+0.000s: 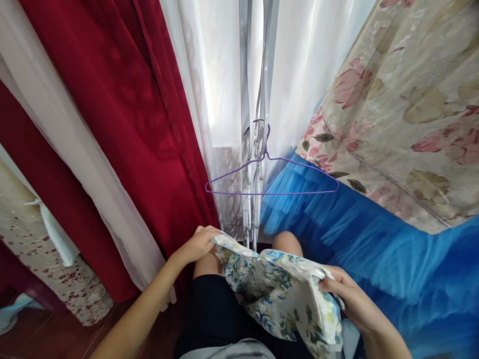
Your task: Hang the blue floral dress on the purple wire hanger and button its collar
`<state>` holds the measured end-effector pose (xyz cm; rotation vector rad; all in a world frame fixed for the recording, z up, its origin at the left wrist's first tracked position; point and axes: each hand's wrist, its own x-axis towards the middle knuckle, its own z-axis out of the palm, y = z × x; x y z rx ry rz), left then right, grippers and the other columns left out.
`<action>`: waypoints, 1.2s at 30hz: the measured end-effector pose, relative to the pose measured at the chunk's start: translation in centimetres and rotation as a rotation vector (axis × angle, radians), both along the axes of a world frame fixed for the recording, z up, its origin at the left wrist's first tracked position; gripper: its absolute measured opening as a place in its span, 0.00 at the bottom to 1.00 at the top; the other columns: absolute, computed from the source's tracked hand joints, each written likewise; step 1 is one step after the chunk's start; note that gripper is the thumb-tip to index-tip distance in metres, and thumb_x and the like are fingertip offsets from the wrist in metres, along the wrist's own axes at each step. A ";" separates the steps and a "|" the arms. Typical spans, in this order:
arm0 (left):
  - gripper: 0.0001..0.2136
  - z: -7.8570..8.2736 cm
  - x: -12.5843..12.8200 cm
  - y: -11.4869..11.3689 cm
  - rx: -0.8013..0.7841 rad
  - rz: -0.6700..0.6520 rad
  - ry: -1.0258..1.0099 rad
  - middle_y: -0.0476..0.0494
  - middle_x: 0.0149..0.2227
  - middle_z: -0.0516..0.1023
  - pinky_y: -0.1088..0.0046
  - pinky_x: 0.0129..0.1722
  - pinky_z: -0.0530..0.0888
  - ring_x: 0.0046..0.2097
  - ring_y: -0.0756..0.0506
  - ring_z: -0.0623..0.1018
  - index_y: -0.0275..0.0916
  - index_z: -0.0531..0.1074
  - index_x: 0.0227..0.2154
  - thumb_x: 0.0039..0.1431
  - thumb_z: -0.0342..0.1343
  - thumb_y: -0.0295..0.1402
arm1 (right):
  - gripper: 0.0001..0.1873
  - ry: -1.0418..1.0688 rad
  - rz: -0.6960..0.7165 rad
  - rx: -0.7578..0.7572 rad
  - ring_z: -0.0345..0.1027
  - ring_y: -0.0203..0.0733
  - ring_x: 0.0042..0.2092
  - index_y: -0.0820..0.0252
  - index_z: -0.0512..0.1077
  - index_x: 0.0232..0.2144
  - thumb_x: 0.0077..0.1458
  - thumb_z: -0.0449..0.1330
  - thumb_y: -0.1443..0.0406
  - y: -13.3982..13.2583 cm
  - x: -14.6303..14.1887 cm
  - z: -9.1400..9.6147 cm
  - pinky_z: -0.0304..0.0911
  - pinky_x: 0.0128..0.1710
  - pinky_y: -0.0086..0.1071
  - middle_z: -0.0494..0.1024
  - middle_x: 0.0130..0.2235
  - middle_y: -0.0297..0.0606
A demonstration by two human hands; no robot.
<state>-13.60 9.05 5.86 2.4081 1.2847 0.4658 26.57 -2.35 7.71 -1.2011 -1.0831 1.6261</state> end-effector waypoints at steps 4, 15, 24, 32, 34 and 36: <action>0.18 2.2 -2.9 1.8 -0.040 0.110 -0.285 0.41 0.52 0.81 0.61 0.59 0.66 0.54 0.39 0.76 0.42 0.79 0.48 0.63 0.47 0.32 | 0.15 -0.092 0.177 0.166 0.66 0.40 0.26 0.62 0.75 0.28 0.50 0.68 0.55 2.0 -1.0 -0.2 0.59 0.28 0.31 0.75 0.25 0.35; 0.15 3.6 -2.6 6.5 0.108 0.330 -0.759 0.42 0.42 0.80 0.65 0.49 0.73 0.45 0.41 0.78 0.37 0.71 0.41 0.61 0.46 0.40 | 0.34 -0.600 0.018 0.721 0.59 0.41 0.27 0.54 0.54 0.69 0.64 0.56 0.57 8.7 -3.9 5.9 0.55 0.27 0.32 0.72 0.27 0.29; 0.15 11.5 3.0 6.2 0.344 0.241 -0.504 0.44 0.41 0.77 0.68 0.49 0.69 0.45 0.42 0.74 0.39 0.73 0.44 0.57 0.46 0.26 | 0.19 -0.863 -0.145 0.894 0.60 0.40 0.25 0.56 0.66 0.27 0.66 0.51 0.53 14.3 -5.3 4.4 0.51 0.28 0.32 0.67 0.21 0.31; 0.12 14.6 9.6 5.2 0.522 0.252 -0.363 0.48 0.28 0.71 0.71 0.35 0.62 0.32 0.44 0.69 0.41 0.75 0.37 0.58 0.47 0.26 | 0.17 -0.661 -0.197 0.873 0.55 0.37 0.24 0.59 0.74 0.45 0.65 0.55 0.54 10.7 -5.3 3.7 0.49 0.25 0.31 0.69 0.25 0.31; 0.09 14.4 9.4 5.3 0.490 0.231 -0.429 0.51 0.23 0.64 0.72 0.32 0.59 0.28 0.47 0.64 0.39 0.73 0.29 0.57 0.47 0.27 | 0.29 -0.515 -0.393 0.856 0.56 0.37 0.25 0.56 0.62 0.63 0.63 0.59 0.56 9.6 -4.0 3.6 0.51 0.25 0.30 0.72 0.30 0.31; 0.09 14.2 9.0 5.4 0.467 0.219 -0.464 0.52 0.22 0.59 0.72 0.32 0.58 0.28 0.49 0.61 0.38 0.69 0.24 0.57 0.47 0.28 | 0.41 -0.362 -0.595 0.806 0.57 0.36 0.25 0.54 0.49 0.69 0.60 0.62 0.57 9.1 -2.2 3.7 0.53 0.26 0.30 0.72 0.33 0.32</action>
